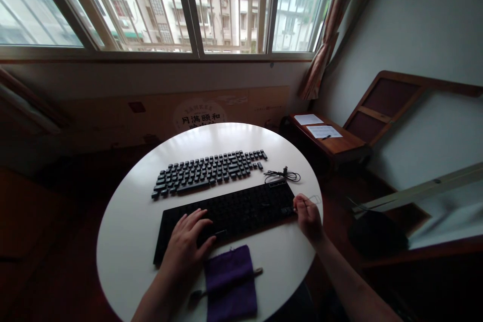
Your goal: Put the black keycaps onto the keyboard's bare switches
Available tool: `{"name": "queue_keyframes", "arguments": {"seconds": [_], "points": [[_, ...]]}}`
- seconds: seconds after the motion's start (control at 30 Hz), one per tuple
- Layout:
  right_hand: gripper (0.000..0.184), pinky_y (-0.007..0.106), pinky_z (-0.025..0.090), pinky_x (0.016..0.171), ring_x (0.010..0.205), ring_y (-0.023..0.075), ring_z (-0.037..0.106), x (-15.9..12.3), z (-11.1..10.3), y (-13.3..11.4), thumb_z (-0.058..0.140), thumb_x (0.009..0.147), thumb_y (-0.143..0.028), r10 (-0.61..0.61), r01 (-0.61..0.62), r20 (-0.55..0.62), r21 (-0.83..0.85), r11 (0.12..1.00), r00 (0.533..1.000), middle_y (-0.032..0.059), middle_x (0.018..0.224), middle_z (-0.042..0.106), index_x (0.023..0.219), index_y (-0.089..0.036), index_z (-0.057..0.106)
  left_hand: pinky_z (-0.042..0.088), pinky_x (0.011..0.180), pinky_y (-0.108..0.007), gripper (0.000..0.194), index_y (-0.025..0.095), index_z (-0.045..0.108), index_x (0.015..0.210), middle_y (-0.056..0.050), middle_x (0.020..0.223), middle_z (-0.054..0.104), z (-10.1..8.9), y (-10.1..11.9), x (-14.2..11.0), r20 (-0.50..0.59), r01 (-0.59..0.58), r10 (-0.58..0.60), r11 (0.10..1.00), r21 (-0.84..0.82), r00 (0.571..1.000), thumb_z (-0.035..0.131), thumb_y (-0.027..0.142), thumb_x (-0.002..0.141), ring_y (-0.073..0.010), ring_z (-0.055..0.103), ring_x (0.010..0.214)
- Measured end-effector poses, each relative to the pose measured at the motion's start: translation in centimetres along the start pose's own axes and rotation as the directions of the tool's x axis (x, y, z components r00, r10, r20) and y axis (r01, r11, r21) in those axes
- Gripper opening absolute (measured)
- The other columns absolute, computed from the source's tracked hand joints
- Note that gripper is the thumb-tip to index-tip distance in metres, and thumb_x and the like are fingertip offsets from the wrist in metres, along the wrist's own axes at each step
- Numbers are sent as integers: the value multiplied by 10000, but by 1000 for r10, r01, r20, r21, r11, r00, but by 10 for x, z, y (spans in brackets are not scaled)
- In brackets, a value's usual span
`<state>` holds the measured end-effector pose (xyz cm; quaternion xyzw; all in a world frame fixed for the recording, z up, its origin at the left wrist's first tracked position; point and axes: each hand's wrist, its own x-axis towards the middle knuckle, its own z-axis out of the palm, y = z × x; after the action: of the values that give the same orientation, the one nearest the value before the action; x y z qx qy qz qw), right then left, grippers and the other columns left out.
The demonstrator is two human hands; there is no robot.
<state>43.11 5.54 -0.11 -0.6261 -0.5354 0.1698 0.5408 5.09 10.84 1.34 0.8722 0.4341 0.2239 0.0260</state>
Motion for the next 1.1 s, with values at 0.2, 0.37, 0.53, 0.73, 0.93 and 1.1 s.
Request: {"name": "queue_keyframes", "arguments": {"seconds": [0.2,0.37,0.53,0.73,0.93,1.1], "points": [[357,307,395,583,597,190,484,0,-1,-1,399,979,-447,31,-31,-18,50,998,999,-5,619,487,692,-246,468,437,1083,-645,272,255,687,1078,-112,1368,654,-2,2,1,-1,13,-13,1000,1,1000,666,418,862,-353,587,1299],[332,294,425,551,561,178,483,3,0,3,287,1007,-418,95,-82,-108,120,989,990,-25,616,434,733,-257,383,424,1094,-640,267,246,690,1075,-120,1372,650,-2,4,2,7,17,-17,1000,-10,1000,666,406,862,-351,580,1308],[310,292,424,556,575,175,477,1,-1,-1,327,1007,-395,71,-53,-152,120,991,986,-22,639,438,737,-255,389,405,1109,-641,273,240,689,1087,-120,1388,639,-1,2,2,21,23,-22,1000,-21,1000,665,402,867,-346,569,1320],[337,285,353,544,568,166,430,-14,4,-38,334,1032,-363,-115,118,-63,57,991,991,-21,630,433,732,-245,434,477,1047,-577,258,228,685,1094,-134,1291,684,-5,12,1,-122,-81,81,997,5,989,661,378,886,-330,637,1196],[217,254,331,561,531,121,488,-34,45,-95,502,974,-297,-360,357,317,69,931,877,-37,601,506,783,-212,557,586,833,-363,270,188,654,1128,-96,1037,725,-17,42,4,-305,-257,224,964,-70,926,688,342,910,-229,686,941],[173,244,340,560,537,121,561,-44,78,-123,499,957,-267,-461,467,437,101,878,772,-14,640,614,813,-207,574,605,760,-271,239,182,636,1135,-83,1000,737,-12,42,2,-314,-280,210,940,-196,926,665,308,934,-185,720,884]]}}
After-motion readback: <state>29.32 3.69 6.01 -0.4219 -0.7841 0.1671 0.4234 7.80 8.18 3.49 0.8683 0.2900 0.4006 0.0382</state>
